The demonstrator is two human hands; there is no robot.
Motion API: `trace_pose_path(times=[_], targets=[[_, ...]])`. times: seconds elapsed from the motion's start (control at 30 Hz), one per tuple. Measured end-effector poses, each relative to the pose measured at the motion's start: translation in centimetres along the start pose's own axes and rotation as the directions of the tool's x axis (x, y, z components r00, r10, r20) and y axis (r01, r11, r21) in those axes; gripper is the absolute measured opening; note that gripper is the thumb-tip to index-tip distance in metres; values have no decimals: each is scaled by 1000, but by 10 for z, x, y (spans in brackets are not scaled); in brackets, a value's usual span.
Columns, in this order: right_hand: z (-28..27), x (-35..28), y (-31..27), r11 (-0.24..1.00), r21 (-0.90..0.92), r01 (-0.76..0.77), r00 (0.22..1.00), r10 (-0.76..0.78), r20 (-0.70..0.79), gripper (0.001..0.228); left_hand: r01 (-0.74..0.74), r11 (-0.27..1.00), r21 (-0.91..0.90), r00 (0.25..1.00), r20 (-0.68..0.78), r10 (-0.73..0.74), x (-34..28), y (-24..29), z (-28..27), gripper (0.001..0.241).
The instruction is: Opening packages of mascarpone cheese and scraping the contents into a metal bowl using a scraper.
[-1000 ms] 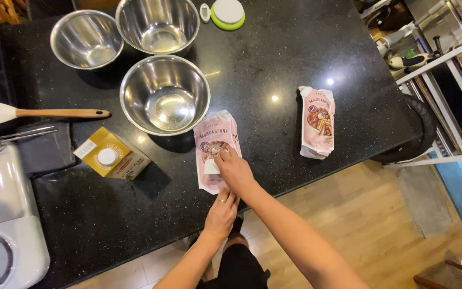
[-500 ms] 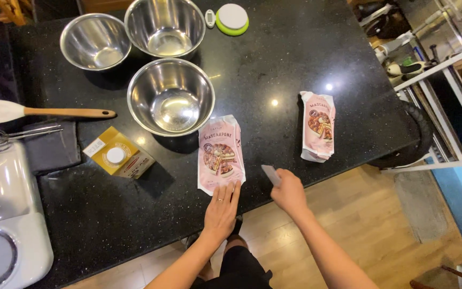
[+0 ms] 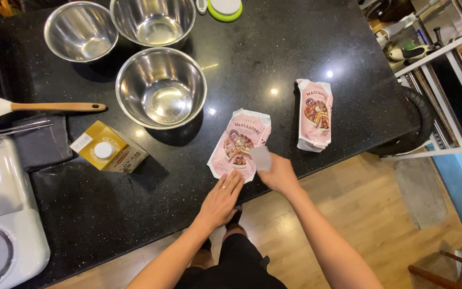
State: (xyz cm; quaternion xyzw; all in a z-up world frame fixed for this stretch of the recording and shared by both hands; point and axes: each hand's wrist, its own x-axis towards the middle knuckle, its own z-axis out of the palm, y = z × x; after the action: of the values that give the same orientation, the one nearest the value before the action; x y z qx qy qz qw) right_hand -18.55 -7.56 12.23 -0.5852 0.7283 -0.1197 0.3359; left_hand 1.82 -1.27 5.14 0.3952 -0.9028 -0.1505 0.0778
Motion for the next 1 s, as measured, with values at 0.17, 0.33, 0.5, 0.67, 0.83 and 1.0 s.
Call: trace_pose_path(times=[0.17,0.33,0.5,0.67,0.83,1.0], targets=[[41,30,-4,952,-229,205,955,-143,260,48,2,994,112,994,-107,10,-10,-4,47,110],[62,75,13,849,-373,373,891,-216,399,38,-23,981,193,956,-282,78,-2,-5,42,90],[47,97,18,805,-429,410,891,-254,376,30,3,969,249,934,-346,86,1,-6,47,95],[38,102,20,750,-480,455,881,-302,364,36,-1,982,188,926,-372,72,2,-7,53,96],[34,97,20,737,-441,512,857,-474,203,20,-7,996,92,950,-312,36,0,-2,29,69],[32,119,26,705,-442,554,812,-574,103,11,-8,998,59,950,-312,26,1,-3,25,66]])
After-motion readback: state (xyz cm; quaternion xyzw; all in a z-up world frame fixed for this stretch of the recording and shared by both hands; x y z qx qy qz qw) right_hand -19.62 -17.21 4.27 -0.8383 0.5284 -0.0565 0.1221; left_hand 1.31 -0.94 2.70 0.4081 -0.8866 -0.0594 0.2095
